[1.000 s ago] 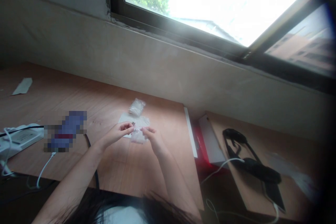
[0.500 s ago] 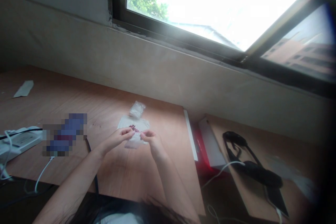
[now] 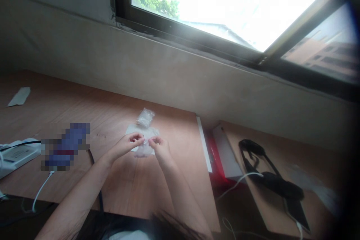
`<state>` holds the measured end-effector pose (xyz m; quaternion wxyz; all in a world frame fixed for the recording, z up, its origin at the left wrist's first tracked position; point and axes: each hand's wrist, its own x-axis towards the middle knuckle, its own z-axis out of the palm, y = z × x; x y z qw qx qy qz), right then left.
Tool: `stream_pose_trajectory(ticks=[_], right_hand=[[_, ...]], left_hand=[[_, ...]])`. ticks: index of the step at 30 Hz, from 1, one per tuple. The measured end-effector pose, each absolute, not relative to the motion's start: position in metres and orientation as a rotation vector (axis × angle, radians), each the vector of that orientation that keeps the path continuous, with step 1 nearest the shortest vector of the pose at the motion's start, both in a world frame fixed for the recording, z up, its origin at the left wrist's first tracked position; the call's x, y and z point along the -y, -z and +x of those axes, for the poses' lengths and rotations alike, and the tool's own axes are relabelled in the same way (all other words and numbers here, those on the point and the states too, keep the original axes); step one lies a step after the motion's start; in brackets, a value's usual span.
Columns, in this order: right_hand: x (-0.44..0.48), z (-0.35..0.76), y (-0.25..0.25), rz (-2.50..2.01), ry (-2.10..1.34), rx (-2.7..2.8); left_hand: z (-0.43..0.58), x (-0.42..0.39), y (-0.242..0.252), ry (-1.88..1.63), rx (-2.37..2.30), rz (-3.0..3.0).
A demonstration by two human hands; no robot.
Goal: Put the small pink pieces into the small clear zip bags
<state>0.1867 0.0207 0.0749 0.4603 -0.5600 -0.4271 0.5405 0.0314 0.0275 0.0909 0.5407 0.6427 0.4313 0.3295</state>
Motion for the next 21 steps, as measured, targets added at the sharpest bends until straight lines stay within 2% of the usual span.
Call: stream_pose_trajectory(ticks=[3,10,21], right_hand=[[-0.023,0.186,-0.075,-1.417,-1.302,1.038],[-0.025,0.191,-0.075,-1.32,-1.488,1.048],[-0.033,0.191,-0.069,-1.392,-1.331,1.032]], left_hand=[[0.027,-0.029,-0.09,-0.795,-1.056,1.556],[0.023,-0.037,-0.081,-0.804,-1.12,1.528],[0.033,-0.042,-0.085,-0.725,-1.032,1.425]])
